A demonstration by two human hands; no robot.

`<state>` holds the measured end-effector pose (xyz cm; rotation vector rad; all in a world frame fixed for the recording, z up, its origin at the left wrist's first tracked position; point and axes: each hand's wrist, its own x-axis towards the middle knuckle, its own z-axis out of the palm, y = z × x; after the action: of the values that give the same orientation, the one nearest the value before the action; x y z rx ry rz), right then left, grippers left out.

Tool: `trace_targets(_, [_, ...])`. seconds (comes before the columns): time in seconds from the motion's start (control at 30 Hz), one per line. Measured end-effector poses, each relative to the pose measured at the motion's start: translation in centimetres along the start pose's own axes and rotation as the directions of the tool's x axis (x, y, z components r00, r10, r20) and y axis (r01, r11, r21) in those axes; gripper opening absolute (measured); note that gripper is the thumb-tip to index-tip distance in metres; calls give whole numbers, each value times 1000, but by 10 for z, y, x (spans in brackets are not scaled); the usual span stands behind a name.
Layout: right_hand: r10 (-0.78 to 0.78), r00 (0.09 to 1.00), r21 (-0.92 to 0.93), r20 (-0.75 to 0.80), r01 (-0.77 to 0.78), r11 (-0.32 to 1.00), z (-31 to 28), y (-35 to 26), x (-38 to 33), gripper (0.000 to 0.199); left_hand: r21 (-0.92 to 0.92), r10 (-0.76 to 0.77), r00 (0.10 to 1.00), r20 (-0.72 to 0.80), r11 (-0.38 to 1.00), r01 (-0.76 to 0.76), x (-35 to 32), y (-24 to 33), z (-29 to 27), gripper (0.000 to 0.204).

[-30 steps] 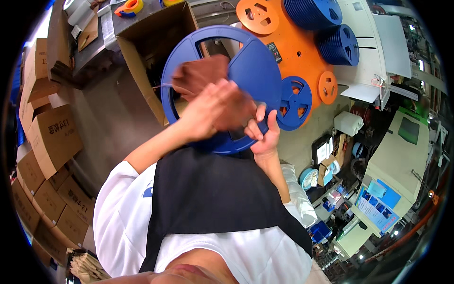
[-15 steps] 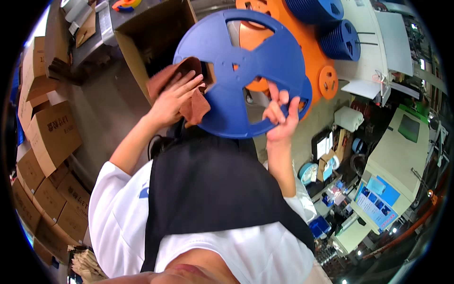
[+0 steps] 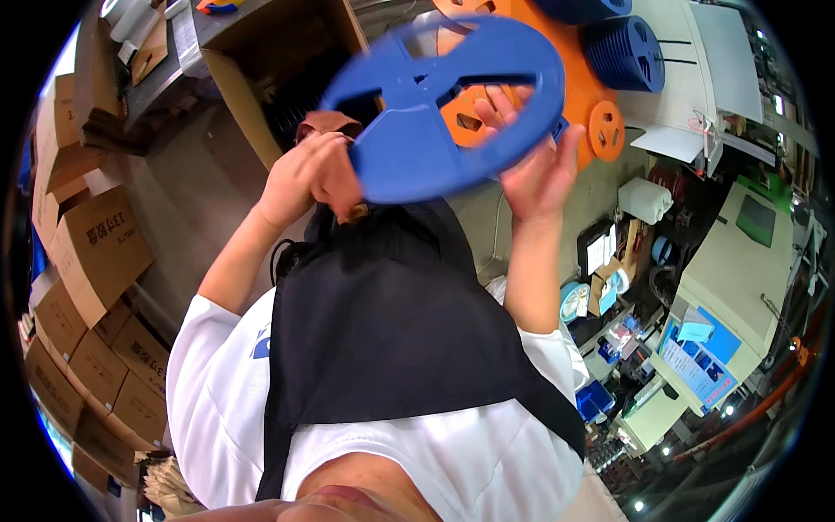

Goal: The person wipes blue plastic reels with a brown cloth and places them into a cardboard box.

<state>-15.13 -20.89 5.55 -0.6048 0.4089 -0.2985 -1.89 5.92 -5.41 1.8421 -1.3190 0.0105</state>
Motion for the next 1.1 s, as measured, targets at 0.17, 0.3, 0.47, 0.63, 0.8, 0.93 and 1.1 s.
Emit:
trace_targets(0.17, [-184, 978, -221, 101, 203, 954, -37, -21, -5, 57, -921, -779, 528, 339, -159, 356, -16, 4, 18, 28])
trace_targets(0.3, [-451, 860, -581, -240, 244, 776, -67, -19, -25, 42, -918, -758, 520, 393, -288, 272, -30, 1, 25, 35])
trace_targets(0.47, [-415, 860, -559, -297, 196, 806, -48, 11, -22, 42, -878, -681, 557, 475, -410, 248, -38, 2, 17, 37])
trace_targets(0.63, [-318, 875, -633, -364, 18, 774, -37, 25, -13, 53, -902, -692, 579, 432, -328, 280, -35, 10, 3, 37])
trace_targets(0.8, [-278, 942, -851, -189, -15, 526, -22, 69, -3, 85, -770, -460, 820, 341, 364, 524, 5, 59, -26, 38])
trace_targets(0.93, [97, 995, -279, 14, -90, 956, -25, 99, 2, 78, -399, 69, 986, 150, 917, -4, 43, 89, -34, 50])
trace_targets(1.1, [268, 954, 90, 133, -281, 956, -1, 103, 13, 71, -166, 321, 932, 167, 941, -294, 45, 100, -31, 49])
